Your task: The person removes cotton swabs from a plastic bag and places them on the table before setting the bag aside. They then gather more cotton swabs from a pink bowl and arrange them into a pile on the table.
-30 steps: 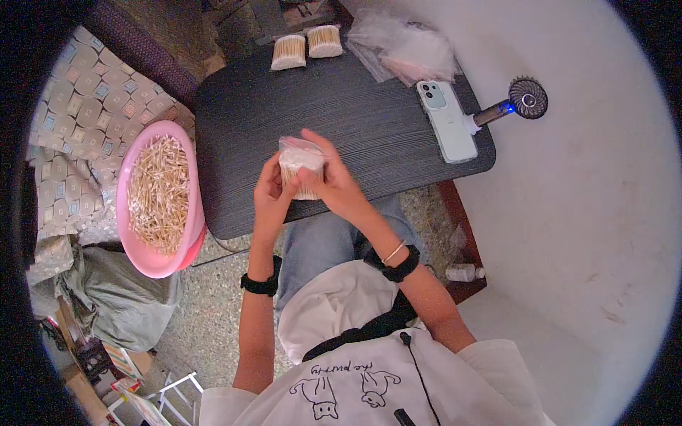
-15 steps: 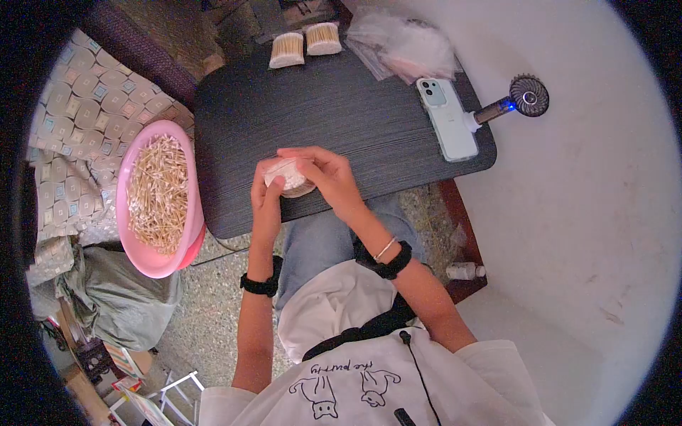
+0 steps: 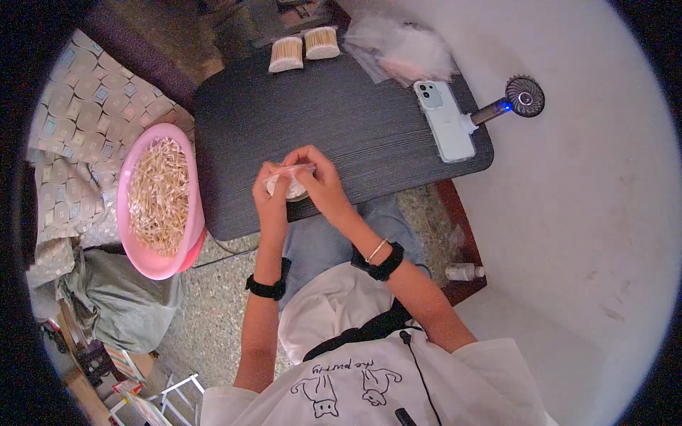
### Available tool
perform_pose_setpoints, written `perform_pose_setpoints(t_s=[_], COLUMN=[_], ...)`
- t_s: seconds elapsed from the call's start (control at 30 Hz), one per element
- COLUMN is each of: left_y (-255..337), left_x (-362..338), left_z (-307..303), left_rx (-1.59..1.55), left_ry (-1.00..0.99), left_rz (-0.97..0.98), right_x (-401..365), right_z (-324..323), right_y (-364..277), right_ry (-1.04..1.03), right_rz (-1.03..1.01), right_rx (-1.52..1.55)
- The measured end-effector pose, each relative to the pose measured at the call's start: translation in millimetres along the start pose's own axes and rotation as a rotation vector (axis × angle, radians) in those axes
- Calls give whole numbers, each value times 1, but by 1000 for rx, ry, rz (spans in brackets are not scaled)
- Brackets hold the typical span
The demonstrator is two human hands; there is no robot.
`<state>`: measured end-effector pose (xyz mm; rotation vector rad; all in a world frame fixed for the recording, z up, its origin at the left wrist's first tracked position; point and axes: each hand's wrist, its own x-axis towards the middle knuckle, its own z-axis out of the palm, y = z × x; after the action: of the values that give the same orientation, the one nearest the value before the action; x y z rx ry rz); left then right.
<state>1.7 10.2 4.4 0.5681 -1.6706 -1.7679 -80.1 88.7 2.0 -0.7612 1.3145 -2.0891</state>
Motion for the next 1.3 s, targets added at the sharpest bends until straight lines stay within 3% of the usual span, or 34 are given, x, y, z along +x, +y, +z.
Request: perform_pose_setpoints(t_s=[0.33, 0.4, 0.5, 0.73, 0.83, 0.93, 1.03, 1.3], left_y=[19, 14, 14, 14, 8, 10, 14, 16], left_x=[1, 2, 4, 4, 1, -2, -3, -4], left_z=[1, -1, -1, -7, -13, -14, -13, -14], left_rx=[67, 13, -80, -131, -265, -110, -147, -47], left_ry=[-84, -90, -90, -116, -171, -225, -258, -250], left_rz=[-82, -103, -142, -232, -217, -120, -100, -152], right_x=[0, 1, 0, 3, 0, -4, -6, -7], right_z=[-8, -6, -1, -6, -6, -8, -9, -11], right_y=[-1, -1, -7, -2, -1, -2, -2, -11], right_ry=[-87, -74, -11, -59, -32, -42, -93, -154], right_rz=[-22, -27, 121, 93, 75, 58, -14, 43], right_rx=[-39, -23, 112, 92, 28, -25, -97, -143])
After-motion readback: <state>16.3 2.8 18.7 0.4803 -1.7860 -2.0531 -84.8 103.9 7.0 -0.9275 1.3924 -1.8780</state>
